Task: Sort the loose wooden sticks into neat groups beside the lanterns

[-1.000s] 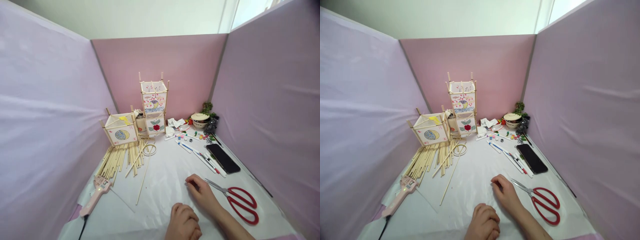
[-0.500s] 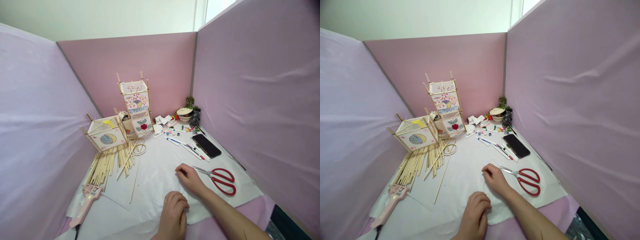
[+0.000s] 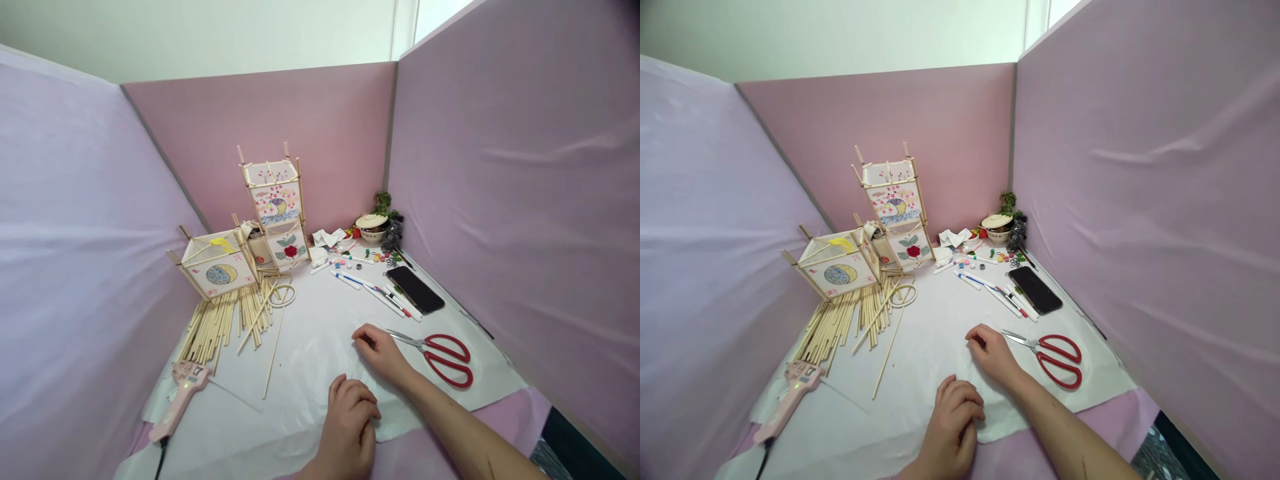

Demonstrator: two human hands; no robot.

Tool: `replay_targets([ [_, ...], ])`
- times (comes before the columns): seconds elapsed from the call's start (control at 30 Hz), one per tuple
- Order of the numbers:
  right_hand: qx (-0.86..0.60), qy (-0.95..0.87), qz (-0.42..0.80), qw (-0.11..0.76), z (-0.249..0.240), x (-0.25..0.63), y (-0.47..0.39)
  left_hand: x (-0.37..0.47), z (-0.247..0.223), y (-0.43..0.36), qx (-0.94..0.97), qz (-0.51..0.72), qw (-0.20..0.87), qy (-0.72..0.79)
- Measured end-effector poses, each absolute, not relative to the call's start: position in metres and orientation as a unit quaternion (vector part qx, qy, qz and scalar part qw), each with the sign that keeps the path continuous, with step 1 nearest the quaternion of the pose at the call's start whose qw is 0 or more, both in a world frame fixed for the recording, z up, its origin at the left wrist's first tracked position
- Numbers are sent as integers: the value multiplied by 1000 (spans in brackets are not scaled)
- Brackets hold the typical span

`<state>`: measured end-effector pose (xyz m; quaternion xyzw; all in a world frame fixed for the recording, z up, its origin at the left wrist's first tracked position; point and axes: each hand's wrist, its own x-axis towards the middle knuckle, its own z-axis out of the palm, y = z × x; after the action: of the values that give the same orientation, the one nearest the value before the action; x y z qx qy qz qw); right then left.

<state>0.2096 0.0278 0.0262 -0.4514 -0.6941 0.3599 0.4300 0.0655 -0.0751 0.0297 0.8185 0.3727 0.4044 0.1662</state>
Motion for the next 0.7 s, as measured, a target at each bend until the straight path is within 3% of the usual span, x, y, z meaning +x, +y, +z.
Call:
replay_targets([
  [0.7, -417, -732, 384, 379, 18, 220, 25, 63, 34, -84, 826, 372, 156, 393],
])
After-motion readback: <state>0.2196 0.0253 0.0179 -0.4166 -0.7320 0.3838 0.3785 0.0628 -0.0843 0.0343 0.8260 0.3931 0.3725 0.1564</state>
